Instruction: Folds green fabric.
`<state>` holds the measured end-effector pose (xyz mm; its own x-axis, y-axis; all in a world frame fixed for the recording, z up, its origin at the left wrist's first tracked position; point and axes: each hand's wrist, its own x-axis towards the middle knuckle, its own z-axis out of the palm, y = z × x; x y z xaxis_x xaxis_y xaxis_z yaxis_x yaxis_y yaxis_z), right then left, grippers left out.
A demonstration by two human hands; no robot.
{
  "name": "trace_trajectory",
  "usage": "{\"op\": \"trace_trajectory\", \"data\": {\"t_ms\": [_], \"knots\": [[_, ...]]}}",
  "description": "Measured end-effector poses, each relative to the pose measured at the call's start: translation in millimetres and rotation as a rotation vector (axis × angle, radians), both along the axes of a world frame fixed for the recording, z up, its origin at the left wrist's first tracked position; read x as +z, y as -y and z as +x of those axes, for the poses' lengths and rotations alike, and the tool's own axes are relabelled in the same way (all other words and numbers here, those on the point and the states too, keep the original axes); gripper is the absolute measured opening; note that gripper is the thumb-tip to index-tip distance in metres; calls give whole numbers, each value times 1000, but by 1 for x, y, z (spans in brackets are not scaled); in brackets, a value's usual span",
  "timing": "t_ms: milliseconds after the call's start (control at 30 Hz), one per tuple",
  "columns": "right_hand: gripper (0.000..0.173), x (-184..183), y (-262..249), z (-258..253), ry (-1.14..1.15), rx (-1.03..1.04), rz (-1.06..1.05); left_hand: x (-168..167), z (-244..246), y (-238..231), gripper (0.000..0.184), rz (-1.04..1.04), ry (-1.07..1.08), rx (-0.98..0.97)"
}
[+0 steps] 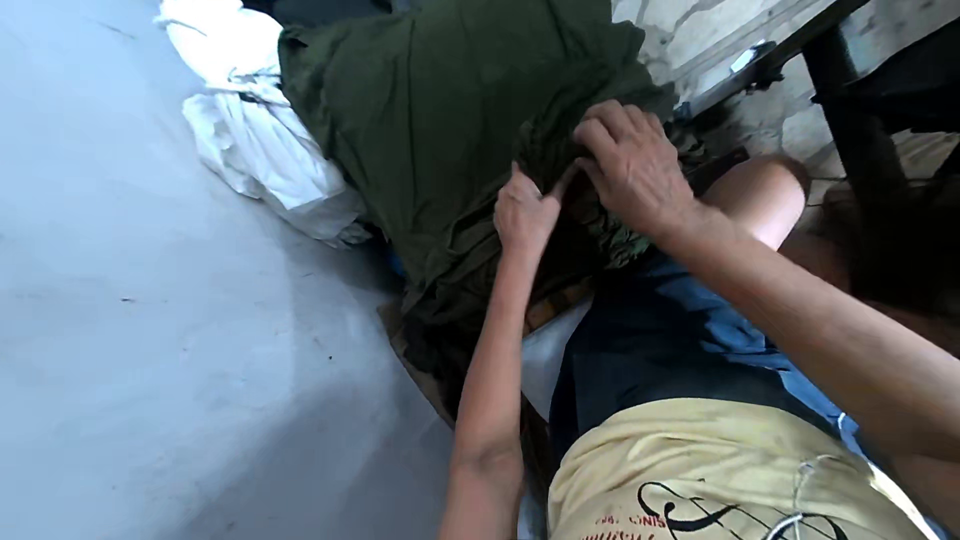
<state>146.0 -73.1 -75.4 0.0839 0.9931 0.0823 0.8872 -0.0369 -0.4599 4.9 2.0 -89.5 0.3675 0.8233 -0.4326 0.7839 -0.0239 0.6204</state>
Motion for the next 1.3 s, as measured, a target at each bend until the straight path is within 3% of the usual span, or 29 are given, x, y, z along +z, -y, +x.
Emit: {"op": "trace_trajectory", "data": {"t_ms": [67, 200, 267, 333, 400, 433, 500, 567, 633, 700, 767, 867, 933, 1000, 1067, 1100, 1200, 1300], "knots": [[30, -8, 24, -12, 107, 128, 67, -11, -5, -23, 63, -149, 177, 162], [55, -31, 60, 24, -17, 201, -335, -8, -9, -56, 80, -378, 253, 373], [37, 0, 54, 36, -130, 191, -476, -9, -11, -54, 78, -368, 283, 356], [19, 58, 35, 25, -251, 57, -623, -6, -17, -39, 70, -289, 374, 121], [15, 66, 15, 30, -336, 41, -499, 1, -19, -21, 85, -143, 304, -197], [17, 43, 7, 37, -376, 99, -350, 6, -16, -9, 95, -48, 176, -278], [21, 12, -9, 32, -362, 81, -245, 17, -4, 11, 101, 58, -119, -247], [23, 6, -15, 13, -157, -4, -238, 15, 8, 15, 86, 87, -246, -95], [26, 2, -2, -8, 63, -11, -100, 4, 6, -1, 73, 4, -141, 30], [31, -2, 24, -17, 151, 108, 29, -13, -2, -28, 65, -138, 63, 161], [35, -16, 54, -10, 70, 259, -60, -11, -5, -51, 75, -318, 174, 265], [37, -34, 78, 14, -119, 252, -314, -6, -2, -57, 80, -341, 180, 304], [26, 1, 69, 18, -242, 187, -460, -6, -7, -44, 77, -295, 229, 218], [17, 53, 46, 18, -378, 47, -573, 1, -19, -27, 78, -270, 324, -55], [21, 36, 30, 37, -468, 93, -360, 10, -25, -6, 89, -155, 229, -312], [25, 22, 22, 39, -477, 96, -274, 15, -22, 6, 93, -63, 115, -352], [29, 2, 7, 18, -348, -17, -161, 14, -2, 30, 86, 115, -158, -166], [31, -1, 24, -15, -18, 37, 11, -2, 1, 5, 59, 21, -83, 54]]}}
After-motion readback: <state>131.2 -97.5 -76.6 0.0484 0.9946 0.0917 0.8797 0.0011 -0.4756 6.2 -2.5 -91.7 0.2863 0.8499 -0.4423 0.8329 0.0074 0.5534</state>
